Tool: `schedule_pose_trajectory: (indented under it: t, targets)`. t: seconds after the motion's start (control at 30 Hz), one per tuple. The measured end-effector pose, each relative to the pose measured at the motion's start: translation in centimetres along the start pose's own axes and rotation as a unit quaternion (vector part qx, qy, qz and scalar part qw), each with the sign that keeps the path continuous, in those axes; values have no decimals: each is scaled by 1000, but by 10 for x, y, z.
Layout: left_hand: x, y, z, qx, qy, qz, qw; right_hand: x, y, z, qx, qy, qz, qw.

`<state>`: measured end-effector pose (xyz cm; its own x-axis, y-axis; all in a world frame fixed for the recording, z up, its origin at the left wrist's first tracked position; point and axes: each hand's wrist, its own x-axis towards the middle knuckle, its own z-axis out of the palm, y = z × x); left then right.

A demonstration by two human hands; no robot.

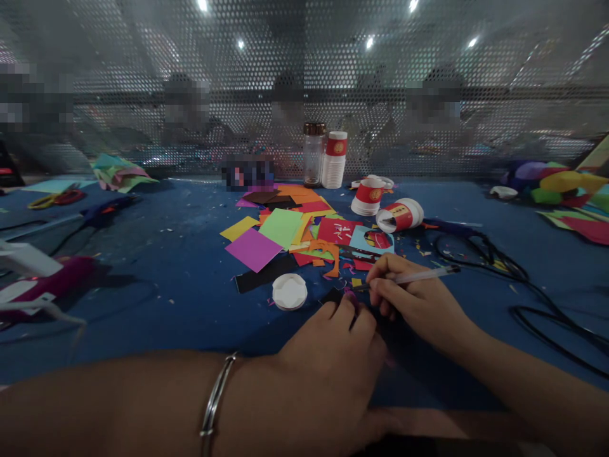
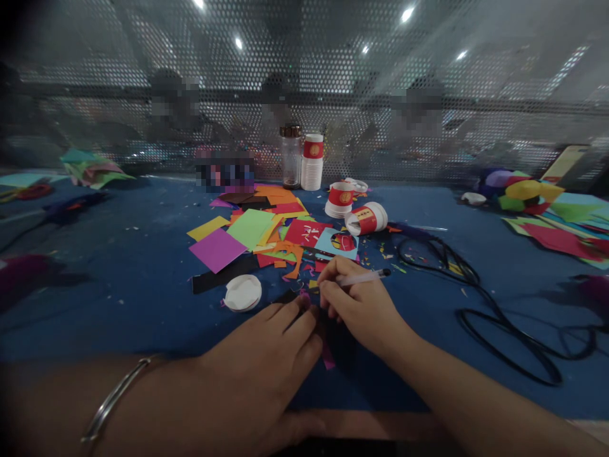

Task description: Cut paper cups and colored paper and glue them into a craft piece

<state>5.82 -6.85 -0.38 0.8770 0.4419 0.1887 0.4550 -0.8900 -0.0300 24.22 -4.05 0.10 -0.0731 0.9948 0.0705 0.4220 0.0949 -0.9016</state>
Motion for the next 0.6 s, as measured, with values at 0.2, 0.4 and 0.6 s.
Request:
schedule_pose_trajectory:
  t: [0.2, 0.4, 0.6]
  targets:
    - [0, 1, -2, -3, -15, -3, 1000, 0, 0, 0, -1, -1, 0, 1000]
    - [0, 0, -2, -5, 1, 0, 1000, -1, -1, -1, -10, -2, -2, 1000]
    - [1, 1, -5, 0, -9, -1, 1000, -1, -1, -1, -9, -5, -3, 1000]
